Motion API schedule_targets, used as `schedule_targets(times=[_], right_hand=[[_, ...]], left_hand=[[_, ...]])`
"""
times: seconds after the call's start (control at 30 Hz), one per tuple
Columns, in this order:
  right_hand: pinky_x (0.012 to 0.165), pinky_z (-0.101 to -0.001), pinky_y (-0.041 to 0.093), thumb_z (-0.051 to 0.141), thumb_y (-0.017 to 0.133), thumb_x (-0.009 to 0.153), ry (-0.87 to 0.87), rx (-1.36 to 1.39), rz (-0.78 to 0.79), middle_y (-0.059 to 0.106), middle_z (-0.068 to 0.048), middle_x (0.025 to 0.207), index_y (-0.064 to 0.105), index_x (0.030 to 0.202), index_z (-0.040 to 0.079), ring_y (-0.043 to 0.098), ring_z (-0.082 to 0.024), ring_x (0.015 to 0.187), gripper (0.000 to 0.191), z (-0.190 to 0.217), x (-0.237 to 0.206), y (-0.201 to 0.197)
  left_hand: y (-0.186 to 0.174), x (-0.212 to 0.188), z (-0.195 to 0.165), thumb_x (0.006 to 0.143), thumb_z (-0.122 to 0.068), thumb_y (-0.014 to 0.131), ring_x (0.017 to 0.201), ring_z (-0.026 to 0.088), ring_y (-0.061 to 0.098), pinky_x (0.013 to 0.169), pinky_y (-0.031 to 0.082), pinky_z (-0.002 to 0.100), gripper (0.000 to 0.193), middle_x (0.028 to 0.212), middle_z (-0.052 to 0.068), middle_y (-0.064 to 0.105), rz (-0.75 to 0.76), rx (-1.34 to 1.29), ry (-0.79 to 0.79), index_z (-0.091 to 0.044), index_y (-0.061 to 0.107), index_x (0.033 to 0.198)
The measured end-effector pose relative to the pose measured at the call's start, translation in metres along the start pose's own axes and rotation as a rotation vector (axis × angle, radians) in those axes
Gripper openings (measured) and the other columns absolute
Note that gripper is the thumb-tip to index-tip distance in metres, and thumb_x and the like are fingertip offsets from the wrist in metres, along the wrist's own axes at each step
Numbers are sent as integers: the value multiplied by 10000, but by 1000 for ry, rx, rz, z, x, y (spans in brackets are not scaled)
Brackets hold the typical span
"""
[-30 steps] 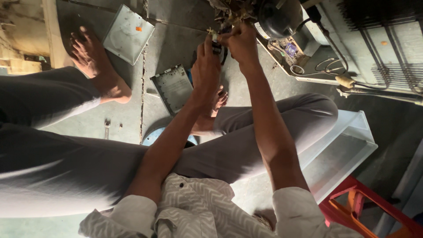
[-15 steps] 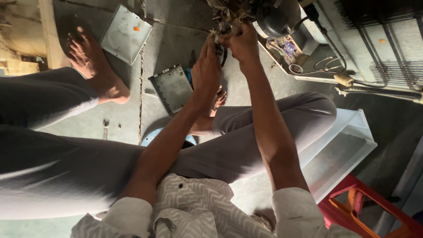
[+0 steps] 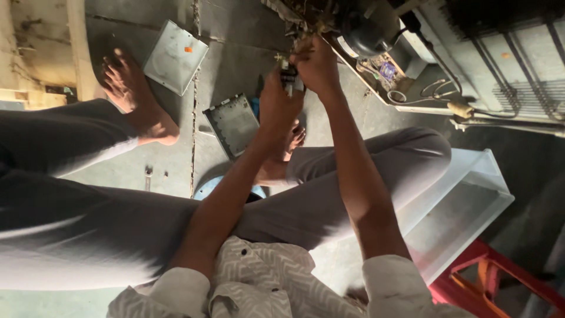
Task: The person sits on the floor repairing an electronic circuit board. They handle the board, manipulate its components and wiring by hand, work on a metal enclosure, and reposition the board and enclosure while continuing to work on the assembly.
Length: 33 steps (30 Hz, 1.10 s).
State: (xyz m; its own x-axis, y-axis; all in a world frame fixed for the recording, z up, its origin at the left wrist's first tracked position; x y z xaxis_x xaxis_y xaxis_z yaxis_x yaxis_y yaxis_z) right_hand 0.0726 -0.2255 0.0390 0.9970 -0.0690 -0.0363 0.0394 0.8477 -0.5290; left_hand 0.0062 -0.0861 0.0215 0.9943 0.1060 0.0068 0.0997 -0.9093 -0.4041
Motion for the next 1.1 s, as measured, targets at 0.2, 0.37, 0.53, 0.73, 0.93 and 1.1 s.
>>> schedule_targets(times=[0.2,0.37,0.53,0.73,0.93,1.1], right_hand=[[555,-390,541,121,654,901,501,70,144,756,-76,960,600,1101,95,712,-243,665,209,-9,-16,10],[597,-308,595,68,590,959,302,68,144,785,-106,970,652,1161,51,767,-145,754,212,0,-7,18],[543,-315,576,93,488,957,426,102,186,793,-92,968,621,1186,52,736,-159,681,268,-19,-10,19],[574,-309,579,118,480,960,419,39,148,798,-76,945,618,1192,62,744,-137,687,276,-13,-11,11],[606,-317,574,126,520,971,316,-7,119,797,-75,912,631,1189,69,744,-143,692,251,-11,-10,11],[646,-335,583,162,557,977,283,-84,114,792,-62,929,643,1172,95,755,-150,737,223,-14,-11,12]], left_hand=[[-20,25,36,874,-344,810,961,325,787,822,600,403,473,1080,168,783,-1,-215,-157,-27,692,1205],[-22,27,30,844,-311,839,968,331,773,822,595,411,445,1037,149,792,22,-125,-66,-37,717,1173],[-29,25,15,815,-265,848,909,385,738,770,573,453,388,971,188,754,-57,16,59,-37,743,1110],[-27,36,32,906,-307,779,579,245,761,546,578,389,290,820,120,767,34,-210,-151,-40,696,981],[-37,51,32,981,-341,725,595,254,731,571,554,394,299,688,117,730,-18,3,-15,-55,714,899],[-33,55,36,985,-386,681,576,235,745,565,565,417,400,634,100,723,203,-39,-177,-43,757,795]])
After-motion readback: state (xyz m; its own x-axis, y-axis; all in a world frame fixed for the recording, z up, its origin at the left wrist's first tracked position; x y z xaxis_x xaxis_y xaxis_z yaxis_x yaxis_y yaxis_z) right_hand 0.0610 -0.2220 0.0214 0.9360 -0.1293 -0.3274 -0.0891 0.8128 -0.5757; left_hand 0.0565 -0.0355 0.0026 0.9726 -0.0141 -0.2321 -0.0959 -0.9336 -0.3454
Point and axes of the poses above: each hand's wrist, its own x-axis towards the middle knuckle, its own y-axis out of the palm, z = x × y, the point moved 7 cm from there along x, towards the middle knuckle
